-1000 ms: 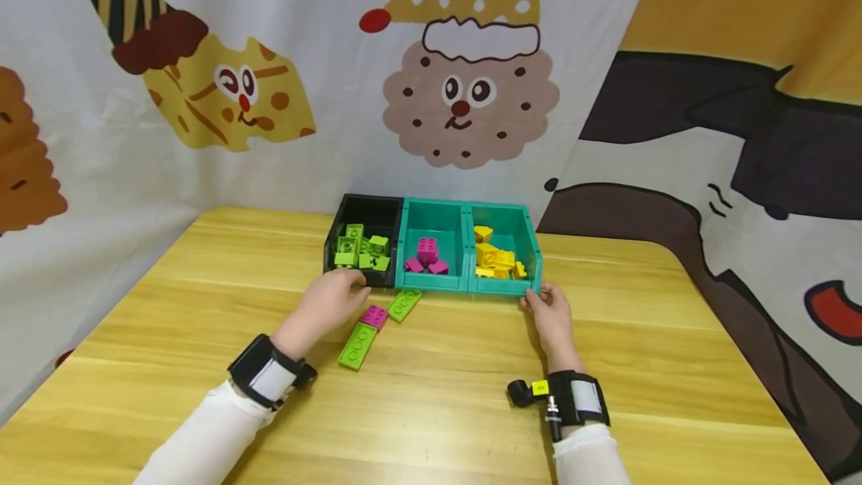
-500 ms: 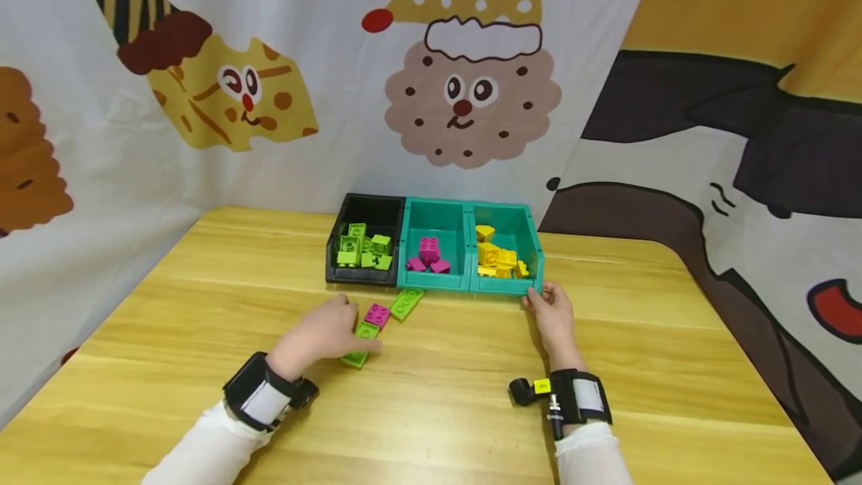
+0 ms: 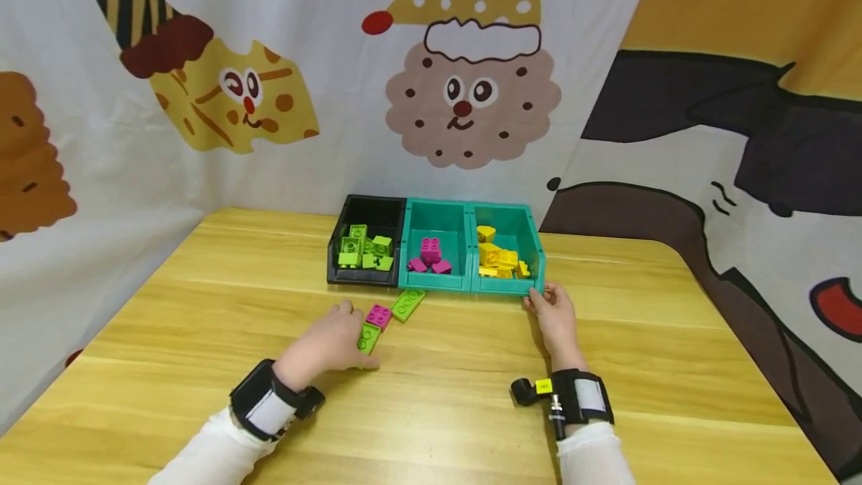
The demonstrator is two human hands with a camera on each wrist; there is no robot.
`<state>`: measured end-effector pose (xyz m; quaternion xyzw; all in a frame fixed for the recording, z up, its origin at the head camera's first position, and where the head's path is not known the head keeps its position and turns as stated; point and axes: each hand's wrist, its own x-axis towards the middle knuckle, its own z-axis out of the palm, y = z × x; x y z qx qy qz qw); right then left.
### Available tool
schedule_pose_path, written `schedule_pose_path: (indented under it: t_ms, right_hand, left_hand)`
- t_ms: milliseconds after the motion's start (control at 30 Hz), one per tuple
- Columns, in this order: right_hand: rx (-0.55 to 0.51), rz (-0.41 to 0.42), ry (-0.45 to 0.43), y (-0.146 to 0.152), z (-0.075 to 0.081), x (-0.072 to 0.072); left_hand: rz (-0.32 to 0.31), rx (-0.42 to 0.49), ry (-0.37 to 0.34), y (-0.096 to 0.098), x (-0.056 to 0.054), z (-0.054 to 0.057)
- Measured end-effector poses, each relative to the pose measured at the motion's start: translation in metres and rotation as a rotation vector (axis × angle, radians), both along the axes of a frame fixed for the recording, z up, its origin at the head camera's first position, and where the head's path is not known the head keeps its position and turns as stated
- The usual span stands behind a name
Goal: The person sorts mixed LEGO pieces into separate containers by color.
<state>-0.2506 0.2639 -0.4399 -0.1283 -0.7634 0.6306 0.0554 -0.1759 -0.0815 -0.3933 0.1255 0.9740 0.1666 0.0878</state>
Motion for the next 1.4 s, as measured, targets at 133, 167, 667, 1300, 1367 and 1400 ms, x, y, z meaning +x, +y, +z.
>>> schedule_pose_path:
  t_ms: [133,167,667,1300,1367,1400]
  right_hand:
    - [0.013,0.003,-0.005,0.000,0.002,0.000]
    - [0.016,0.002,-0.009,0.001,0.002,-0.001]
    - [-0.001,0.006,-0.001,0.000,0.003,-0.003]
    - [-0.022,0.004,-0.005,0.001,0.000,-0.003]
    - [-0.022,0.003,-0.006,0.001,0.000,-0.002]
    - [-0.024,0.003,-0.006,0.001,0.000,-0.001]
  left_hand:
    - [0.009,-0.006,0.001,0.001,0.000,-0.001]
    - [0.009,-0.012,0.005,0.001,0.000,-0.001]
    - [0.011,0.041,0.025,-0.005,0.000,-0.002]
    - [0.047,0.086,0.048,-0.019,-0.004,0.016]
    - [0.063,0.103,0.077,-0.021,-0.005,0.018]
    - [0.066,0.105,0.094,-0.021,-0.006,0.019]
